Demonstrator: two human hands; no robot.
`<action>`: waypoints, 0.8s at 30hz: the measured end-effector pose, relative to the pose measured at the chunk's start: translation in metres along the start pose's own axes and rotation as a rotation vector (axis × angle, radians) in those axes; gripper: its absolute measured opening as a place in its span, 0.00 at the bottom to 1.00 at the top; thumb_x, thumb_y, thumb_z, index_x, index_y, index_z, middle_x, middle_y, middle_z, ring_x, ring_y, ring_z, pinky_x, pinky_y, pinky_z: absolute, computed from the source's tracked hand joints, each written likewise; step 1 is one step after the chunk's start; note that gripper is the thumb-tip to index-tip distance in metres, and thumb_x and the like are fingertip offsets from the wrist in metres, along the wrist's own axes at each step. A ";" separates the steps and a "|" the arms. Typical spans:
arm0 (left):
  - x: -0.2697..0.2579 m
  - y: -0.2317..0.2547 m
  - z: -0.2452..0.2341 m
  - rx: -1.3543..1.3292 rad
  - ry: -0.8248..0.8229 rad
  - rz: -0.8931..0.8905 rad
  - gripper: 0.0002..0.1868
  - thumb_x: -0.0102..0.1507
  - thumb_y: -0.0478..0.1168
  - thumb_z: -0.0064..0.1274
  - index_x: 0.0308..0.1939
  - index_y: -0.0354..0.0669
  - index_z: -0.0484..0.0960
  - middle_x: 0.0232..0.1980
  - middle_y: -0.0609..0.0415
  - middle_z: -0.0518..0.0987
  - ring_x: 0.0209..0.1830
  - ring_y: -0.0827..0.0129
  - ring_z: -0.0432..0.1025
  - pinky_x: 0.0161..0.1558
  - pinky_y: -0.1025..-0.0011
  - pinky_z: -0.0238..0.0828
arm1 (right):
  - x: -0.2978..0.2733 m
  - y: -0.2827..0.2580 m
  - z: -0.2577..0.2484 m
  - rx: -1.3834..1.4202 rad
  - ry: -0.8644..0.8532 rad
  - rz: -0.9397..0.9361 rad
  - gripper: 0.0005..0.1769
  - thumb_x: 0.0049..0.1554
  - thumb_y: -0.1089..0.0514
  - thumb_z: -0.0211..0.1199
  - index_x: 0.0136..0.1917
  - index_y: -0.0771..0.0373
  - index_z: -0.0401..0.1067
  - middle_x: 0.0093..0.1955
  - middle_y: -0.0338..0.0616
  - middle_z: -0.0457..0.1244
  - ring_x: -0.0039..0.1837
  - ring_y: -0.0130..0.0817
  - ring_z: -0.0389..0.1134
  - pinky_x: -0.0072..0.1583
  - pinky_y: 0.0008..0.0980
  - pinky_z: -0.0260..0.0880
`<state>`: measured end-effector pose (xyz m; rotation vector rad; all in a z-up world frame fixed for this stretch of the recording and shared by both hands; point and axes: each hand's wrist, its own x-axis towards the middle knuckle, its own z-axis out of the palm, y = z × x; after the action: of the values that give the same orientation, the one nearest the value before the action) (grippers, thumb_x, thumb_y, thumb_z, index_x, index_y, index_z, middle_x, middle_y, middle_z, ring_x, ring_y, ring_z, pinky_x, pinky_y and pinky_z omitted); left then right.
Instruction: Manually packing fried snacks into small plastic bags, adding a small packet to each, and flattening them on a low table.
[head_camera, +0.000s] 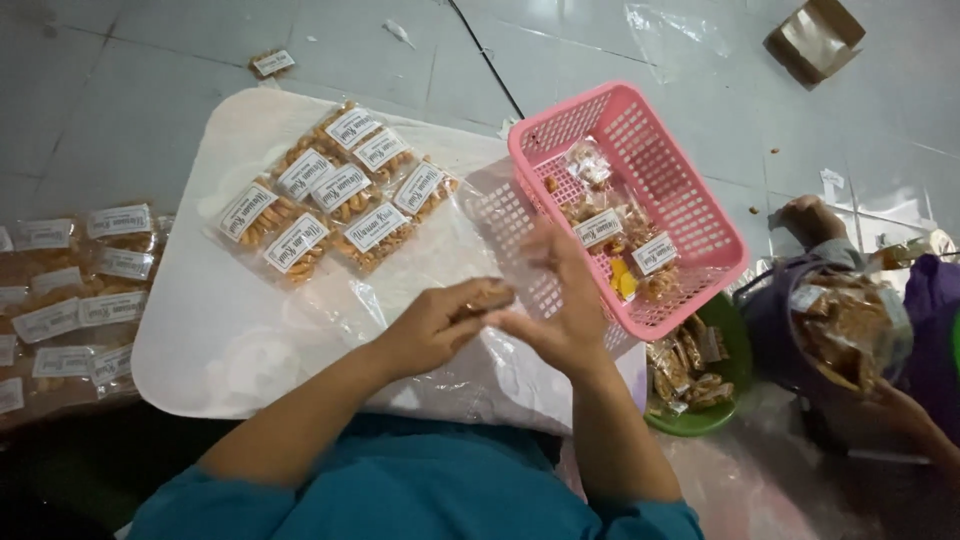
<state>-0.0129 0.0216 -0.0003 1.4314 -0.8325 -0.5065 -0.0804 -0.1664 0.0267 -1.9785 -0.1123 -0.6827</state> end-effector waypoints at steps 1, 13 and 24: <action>-0.002 -0.005 0.001 0.017 -0.038 -0.014 0.24 0.62 0.34 0.54 0.64 0.48 0.79 0.45 0.45 0.87 0.46 0.56 0.83 0.50 0.57 0.79 | -0.005 0.005 0.001 0.023 -0.083 0.043 0.42 0.45 0.46 0.82 0.64 0.67 0.67 0.54 0.58 0.63 0.57 0.52 0.67 0.59 0.49 0.69; -0.006 0.012 0.009 -0.038 0.000 -0.017 0.13 0.58 0.45 0.69 0.29 0.43 0.81 0.18 0.53 0.81 0.15 0.73 0.73 0.23 0.76 0.71 | 0.003 0.002 0.004 0.341 -0.019 0.008 0.05 0.51 0.66 0.72 0.42 0.70 0.81 0.25 0.41 0.58 0.24 0.24 0.58 0.31 0.24 0.63; -0.016 -0.012 0.001 0.013 -0.085 0.082 0.14 0.60 0.41 0.68 0.29 0.41 0.76 0.15 0.52 0.79 0.13 0.69 0.73 0.20 0.75 0.68 | 0.003 0.011 -0.008 0.287 0.065 0.112 0.08 0.56 0.60 0.71 0.41 0.68 0.80 0.26 0.45 0.62 0.31 0.24 0.59 0.36 0.32 0.64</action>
<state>-0.0217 0.0311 -0.0149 1.3898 -0.9595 -0.5030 -0.0774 -0.1791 0.0223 -1.6735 -0.0562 -0.6205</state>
